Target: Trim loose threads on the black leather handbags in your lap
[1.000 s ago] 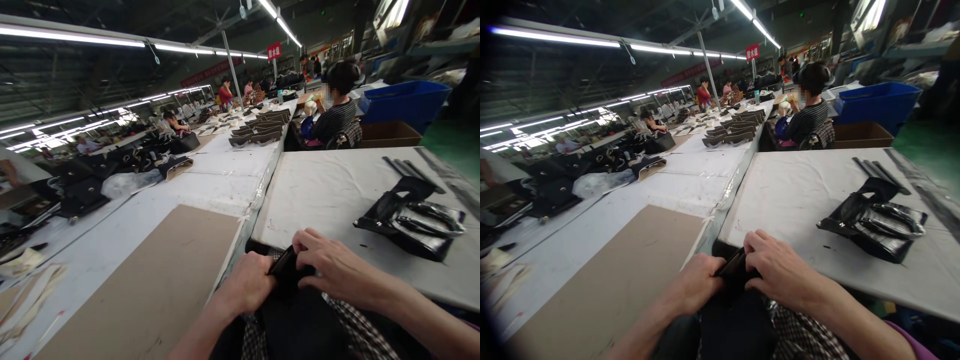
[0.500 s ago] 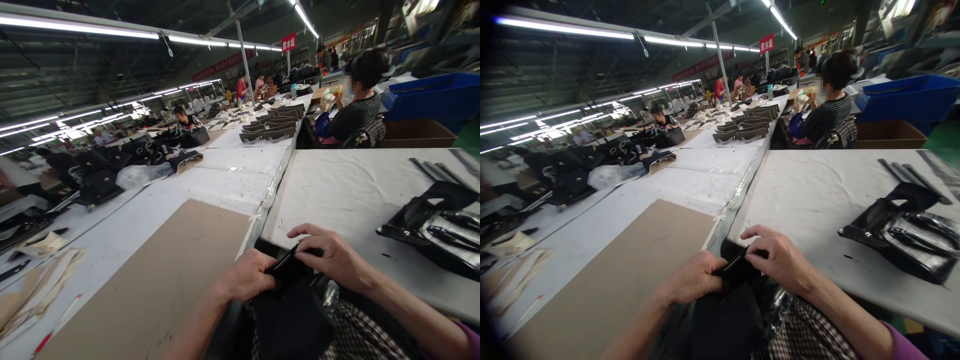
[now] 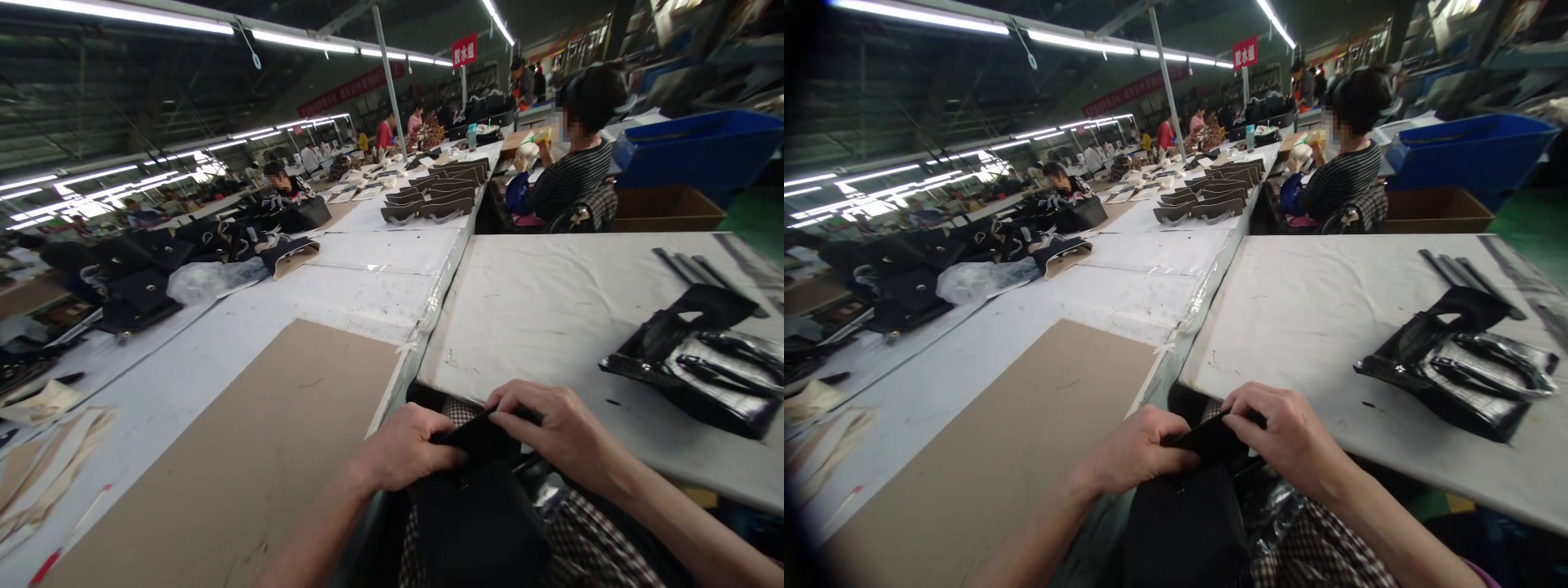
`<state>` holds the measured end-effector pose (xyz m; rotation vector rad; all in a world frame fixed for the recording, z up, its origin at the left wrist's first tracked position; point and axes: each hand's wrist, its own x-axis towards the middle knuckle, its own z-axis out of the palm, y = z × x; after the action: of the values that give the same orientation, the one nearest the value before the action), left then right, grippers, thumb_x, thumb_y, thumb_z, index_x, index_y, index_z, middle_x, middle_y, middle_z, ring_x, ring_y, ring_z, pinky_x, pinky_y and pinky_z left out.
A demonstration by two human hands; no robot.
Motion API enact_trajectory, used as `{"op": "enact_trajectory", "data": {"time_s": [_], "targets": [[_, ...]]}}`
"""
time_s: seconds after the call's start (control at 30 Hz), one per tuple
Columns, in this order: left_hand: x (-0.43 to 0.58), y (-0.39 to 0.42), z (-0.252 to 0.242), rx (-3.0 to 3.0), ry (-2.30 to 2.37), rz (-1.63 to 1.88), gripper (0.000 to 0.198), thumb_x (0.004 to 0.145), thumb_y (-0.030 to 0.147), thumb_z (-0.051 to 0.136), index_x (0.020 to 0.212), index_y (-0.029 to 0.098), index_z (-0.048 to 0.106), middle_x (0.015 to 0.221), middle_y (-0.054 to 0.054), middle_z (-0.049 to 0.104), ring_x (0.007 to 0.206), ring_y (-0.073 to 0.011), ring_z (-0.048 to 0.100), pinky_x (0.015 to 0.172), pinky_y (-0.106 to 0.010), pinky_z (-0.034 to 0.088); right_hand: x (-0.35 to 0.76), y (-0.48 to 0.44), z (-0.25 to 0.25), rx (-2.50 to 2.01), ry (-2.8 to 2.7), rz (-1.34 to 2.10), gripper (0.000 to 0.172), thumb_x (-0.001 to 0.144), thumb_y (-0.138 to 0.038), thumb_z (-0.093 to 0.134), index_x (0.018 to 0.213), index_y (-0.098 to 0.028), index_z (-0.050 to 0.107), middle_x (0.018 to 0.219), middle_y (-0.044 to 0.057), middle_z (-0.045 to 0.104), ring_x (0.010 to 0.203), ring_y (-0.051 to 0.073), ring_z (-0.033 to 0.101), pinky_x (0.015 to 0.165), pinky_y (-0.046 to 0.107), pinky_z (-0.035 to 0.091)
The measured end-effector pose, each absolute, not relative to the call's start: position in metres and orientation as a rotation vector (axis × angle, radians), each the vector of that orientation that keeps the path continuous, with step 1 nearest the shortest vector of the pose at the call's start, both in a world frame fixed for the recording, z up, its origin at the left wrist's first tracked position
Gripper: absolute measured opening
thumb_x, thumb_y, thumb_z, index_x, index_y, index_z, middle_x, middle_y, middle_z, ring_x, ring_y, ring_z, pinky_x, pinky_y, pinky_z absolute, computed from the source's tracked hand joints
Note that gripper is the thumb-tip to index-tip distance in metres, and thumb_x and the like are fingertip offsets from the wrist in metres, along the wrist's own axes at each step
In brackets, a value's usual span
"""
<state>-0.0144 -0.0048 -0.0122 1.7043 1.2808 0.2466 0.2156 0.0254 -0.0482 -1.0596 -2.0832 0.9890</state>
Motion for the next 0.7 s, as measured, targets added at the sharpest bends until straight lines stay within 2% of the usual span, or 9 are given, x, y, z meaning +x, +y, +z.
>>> {"op": "enact_trajectory", "data": {"time_s": [0.17,0.37,0.5,0.7], "targets": [[-0.015,-0.026,-0.013,1.781,1.443,0.434,0.013,0.081,0.029,0.070,0.089,0.020,0.071,0.081,0.003,0.067,0.075,-0.0126,0.058,0.064,-0.019,0.039,0.213,0.024,-0.056,-1.135,-2.040,1.010,0.016,0.086,-0.027,0.054,0.072,-0.022,0.057,0.092,0.000,0.071,0.080,0.016,0.065,0.073,0.026,0.047],[-0.024,-0.052,-0.036,2.047,1.468,0.754,0.024,0.091,0.033,0.061,0.108,0.020,0.071,0.091,-0.003,0.072,0.082,-0.0154,0.064,0.075,-0.022,0.045,0.209,0.025,-0.058,-1.275,-1.914,1.059,0.020,0.083,-0.032,0.056,0.066,-0.023,0.058,0.091,-0.002,0.072,0.079,0.017,0.065,0.072,0.027,0.047],[-0.031,-0.064,-0.045,1.843,1.541,0.817,0.020,0.093,0.032,0.058,0.104,0.022,0.072,0.093,-0.001,0.072,0.085,-0.0134,0.066,0.078,-0.019,0.047,0.214,0.028,-0.064,-1.339,-1.861,1.070,0.022,0.083,-0.036,0.056,0.065,-0.023,0.060,0.090,-0.001,0.073,0.077,0.018,0.065,0.071,0.029,0.046],[-0.022,-0.074,-0.051,1.764,1.679,0.959,0.017,0.092,0.027,0.057,0.083,0.017,0.069,0.075,0.000,0.064,0.070,-0.0122,0.060,0.067,-0.021,0.044,0.213,0.024,-0.067,-1.295,-1.852,1.049,0.023,0.083,-0.038,0.058,0.067,-0.023,0.062,0.092,0.000,0.073,0.078,0.019,0.065,0.070,0.028,0.048]]}}
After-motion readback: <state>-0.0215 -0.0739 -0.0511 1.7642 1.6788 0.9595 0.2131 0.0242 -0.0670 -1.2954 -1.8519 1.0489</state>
